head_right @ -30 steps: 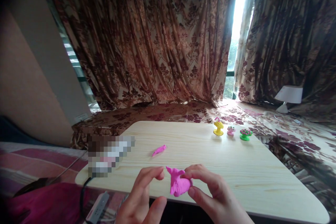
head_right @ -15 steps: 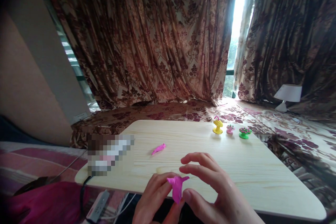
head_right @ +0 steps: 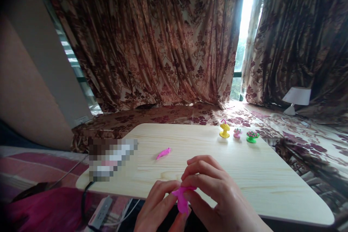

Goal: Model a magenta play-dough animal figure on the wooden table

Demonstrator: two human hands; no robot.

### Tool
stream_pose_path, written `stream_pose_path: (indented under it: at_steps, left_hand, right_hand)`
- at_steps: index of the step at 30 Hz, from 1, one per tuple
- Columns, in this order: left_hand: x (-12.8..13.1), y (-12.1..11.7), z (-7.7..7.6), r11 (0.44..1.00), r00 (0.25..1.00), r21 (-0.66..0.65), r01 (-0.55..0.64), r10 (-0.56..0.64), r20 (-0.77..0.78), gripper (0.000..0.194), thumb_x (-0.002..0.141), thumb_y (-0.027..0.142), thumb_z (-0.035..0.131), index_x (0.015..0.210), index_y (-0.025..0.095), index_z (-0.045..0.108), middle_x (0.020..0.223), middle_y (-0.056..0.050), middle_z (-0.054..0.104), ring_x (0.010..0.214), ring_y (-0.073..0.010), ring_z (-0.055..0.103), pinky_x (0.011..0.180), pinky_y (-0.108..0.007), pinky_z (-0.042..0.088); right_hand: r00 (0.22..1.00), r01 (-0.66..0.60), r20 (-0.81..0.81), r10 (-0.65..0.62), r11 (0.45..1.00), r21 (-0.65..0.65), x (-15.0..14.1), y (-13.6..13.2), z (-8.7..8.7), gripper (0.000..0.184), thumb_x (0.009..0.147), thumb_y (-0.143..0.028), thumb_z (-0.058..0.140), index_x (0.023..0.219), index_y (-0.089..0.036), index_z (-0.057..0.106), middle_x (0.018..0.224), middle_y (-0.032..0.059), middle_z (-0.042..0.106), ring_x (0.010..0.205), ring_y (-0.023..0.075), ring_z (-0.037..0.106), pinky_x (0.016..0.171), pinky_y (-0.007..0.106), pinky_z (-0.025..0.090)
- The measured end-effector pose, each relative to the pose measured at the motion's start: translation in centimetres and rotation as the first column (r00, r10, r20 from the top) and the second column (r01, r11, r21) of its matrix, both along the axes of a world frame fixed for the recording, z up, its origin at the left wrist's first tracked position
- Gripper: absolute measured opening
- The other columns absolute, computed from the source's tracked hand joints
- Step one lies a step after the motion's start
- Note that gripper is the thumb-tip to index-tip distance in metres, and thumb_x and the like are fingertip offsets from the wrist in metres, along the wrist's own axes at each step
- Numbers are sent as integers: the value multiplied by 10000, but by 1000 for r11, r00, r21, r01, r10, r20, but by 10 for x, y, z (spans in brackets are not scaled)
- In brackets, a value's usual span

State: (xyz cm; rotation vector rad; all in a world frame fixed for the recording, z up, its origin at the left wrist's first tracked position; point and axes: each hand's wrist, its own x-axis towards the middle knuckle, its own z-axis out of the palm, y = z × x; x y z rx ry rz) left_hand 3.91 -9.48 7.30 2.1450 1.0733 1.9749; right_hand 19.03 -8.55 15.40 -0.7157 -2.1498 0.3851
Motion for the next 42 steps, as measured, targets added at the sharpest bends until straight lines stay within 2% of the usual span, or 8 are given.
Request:
stream_pose_path:
  at_steps: [7,14,22,26,30,34,39,42]
  left_hand:
    - [-4,2,-1,988,991,-100,120,-113,70,162,779,289,616,931,242,645,886,-61,636,778,-191,585,678,-295,498]
    - [-4,4,-5,999,998,-26,38,-39,-55,214,810,278,565,1007,249,645,886,-69,632,774,-192,561,649,-295,483]
    - [-2,4,-6,999,999,-31,26,-27,-33,242,818,327,561,1034,261,647,866,-69,633,726,-185,562,604,-287,480]
    - [-2,2,-4,995,996,-54,84,-82,40,222,805,320,586,1011,265,647,867,-58,633,752,-185,577,635,-290,487]
    - [-2,-1,0,985,985,-121,125,-108,133,167,768,284,632,931,254,652,891,-48,643,763,-178,595,672,-279,496]
    - [-3,-5,5,974,976,-159,161,-134,169,152,752,256,653,904,259,653,904,-36,645,784,-174,606,697,-267,492]
    - [-3,-7,7,970,976,-184,162,-130,173,169,749,247,661,917,261,654,921,-31,641,782,-168,612,697,-256,493]
    - [-3,-6,5,972,977,-176,158,-128,172,212,745,233,665,954,266,651,921,-27,645,792,-167,610,707,-255,494]
  right_hand:
    - [994,110,15,-112,986,122,15,1,0,336,817,-206,599,1142,-290,596,1156,68,597,1095,243,545,898,346,502]
    - [999,39,-27,-37,995,91,-1,-3,9,243,802,-210,619,1022,-309,649,1031,47,642,1051,226,562,858,333,519]
    - [995,-78,65,79,997,-9,-4,2,10,141,834,-147,564,820,-251,659,876,34,657,1057,211,533,896,318,487]
    - [999,-54,4,54,998,45,-4,2,2,164,824,-149,580,921,-256,658,937,47,659,1043,222,545,898,335,489]
    - [997,50,-67,-44,995,81,3,1,-4,339,811,-190,613,1138,-274,588,1124,63,613,1103,226,531,915,319,486]
    - [993,105,-66,-100,992,73,4,-2,-5,256,808,-182,603,1047,-268,629,1121,59,606,1092,215,538,886,290,502]
    - [995,78,-71,-73,994,74,-4,-1,-5,142,788,-144,614,890,-238,644,988,46,626,1036,198,552,839,257,519]
    - [996,47,-77,-39,993,108,-7,2,-6,165,786,-115,613,894,-236,640,904,36,630,1015,198,548,857,279,510]
